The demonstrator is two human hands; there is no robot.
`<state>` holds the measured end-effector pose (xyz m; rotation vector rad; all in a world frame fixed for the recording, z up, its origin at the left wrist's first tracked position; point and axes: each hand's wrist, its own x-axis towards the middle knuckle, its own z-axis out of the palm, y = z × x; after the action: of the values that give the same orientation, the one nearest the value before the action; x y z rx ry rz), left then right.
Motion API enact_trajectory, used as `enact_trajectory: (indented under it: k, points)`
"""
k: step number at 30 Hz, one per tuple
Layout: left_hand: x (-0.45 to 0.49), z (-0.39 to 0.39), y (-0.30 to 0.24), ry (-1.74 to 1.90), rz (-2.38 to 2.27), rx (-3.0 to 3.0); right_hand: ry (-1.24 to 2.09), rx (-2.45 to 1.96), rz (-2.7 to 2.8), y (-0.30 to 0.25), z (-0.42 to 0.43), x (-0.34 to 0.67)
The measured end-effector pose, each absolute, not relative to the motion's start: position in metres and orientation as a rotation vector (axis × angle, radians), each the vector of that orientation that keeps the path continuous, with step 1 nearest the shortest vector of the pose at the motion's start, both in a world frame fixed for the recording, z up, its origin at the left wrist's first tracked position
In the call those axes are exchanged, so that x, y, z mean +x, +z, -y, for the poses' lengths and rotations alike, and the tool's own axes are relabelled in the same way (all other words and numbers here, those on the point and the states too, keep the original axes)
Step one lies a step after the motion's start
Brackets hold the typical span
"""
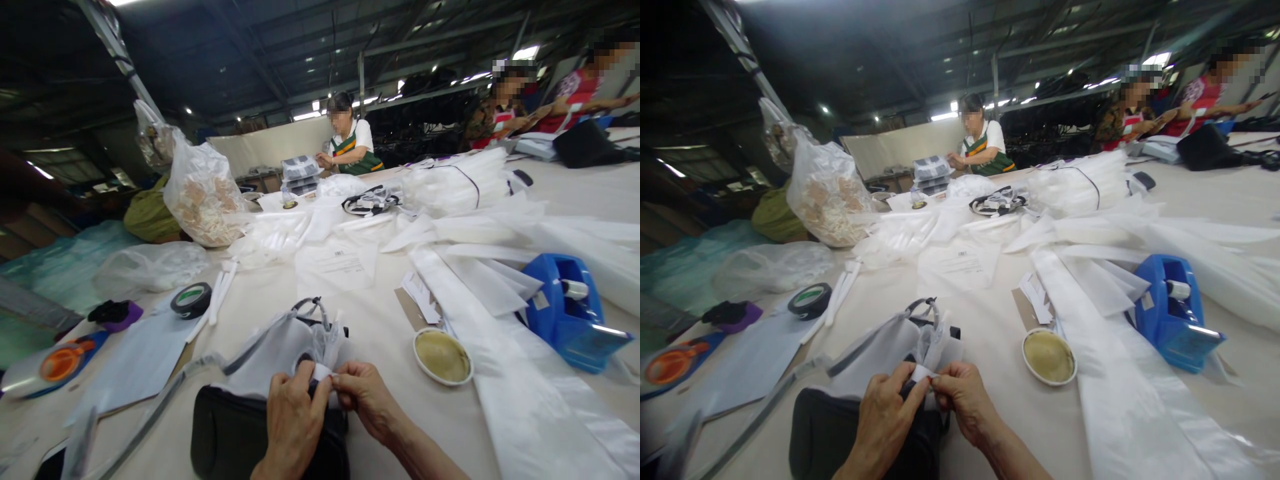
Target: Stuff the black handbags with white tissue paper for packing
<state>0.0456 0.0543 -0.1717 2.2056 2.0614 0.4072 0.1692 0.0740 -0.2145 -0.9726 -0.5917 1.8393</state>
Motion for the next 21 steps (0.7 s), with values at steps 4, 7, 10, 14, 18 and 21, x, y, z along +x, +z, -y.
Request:
enact_trajectory:
  k: [4, 7, 10, 14, 18, 21]
  points:
    - [0.047, -0.053, -0.174, 0.528, -2.053, 2.326, 1.831, -1.050, 0.647, -0.215, -0.077, 0.168]
    - [0.048, -0.052, -0.173, 0.564, -2.035, 2.380, 1.836, -1.087, 0.694, -0.215, -0.079, 0.166]
    - [0.050, -0.053, -0.171, 0.568, -2.037, 2.448, 1.803, -1.135, 0.723, -0.213, -0.079, 0.165]
    - [0.052, -0.053, -0.172, 0.627, -2.021, 2.560, 1.744, -1.212, 0.747, -0.209, -0.079, 0.164]
    - [0.054, -0.052, -0.177, 0.653, -1.996, 2.580, 1.744, -1.229, 0.756, -0.207, -0.081, 0.164]
    - [0.054, -0.052, -0.181, 0.690, -1.970, 2.621, 1.789, -1.177, 0.748, -0.204, -0.081, 0.166]
